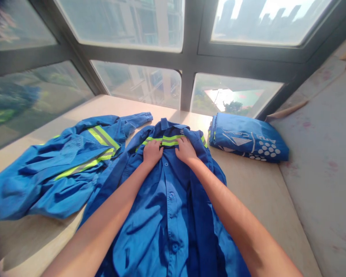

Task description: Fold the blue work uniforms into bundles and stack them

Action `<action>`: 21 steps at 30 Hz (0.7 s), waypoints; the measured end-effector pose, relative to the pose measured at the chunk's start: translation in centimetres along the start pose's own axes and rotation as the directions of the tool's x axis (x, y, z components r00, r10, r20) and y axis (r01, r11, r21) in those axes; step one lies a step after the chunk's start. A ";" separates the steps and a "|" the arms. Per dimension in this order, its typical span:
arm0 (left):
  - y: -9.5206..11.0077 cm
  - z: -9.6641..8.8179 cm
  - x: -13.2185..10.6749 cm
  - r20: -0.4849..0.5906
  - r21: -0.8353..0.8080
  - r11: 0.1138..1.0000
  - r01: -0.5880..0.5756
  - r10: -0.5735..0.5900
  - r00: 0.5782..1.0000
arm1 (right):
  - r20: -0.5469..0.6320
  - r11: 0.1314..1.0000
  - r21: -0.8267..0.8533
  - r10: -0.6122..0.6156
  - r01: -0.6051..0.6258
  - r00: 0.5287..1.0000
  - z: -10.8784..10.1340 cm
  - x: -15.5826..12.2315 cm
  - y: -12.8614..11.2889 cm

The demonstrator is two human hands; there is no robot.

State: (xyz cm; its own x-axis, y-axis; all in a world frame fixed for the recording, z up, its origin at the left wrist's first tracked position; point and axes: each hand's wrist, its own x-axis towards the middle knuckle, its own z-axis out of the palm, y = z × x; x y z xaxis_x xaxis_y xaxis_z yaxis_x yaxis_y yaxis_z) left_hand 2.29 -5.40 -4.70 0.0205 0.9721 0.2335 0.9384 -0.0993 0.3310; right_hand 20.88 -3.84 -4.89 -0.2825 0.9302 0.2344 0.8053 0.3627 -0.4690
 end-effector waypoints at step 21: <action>-8.5 -11.4 -17.5 -0.146 0.035 0.998 -0.047 0.051 0.988 | -0.083 0.984 0.036 -0.169 0.173 0.982 -5.7 -15.1 -0.2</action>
State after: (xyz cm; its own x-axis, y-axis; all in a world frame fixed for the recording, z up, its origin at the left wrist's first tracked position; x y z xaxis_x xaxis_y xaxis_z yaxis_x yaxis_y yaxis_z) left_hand -9.97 -24.00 -1.22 0.0181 0.9242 0.3814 0.9479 -0.1372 0.2876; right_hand 27.90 -18.26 -3.47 -0.3706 0.8475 0.3799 0.7250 0.5196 -0.4520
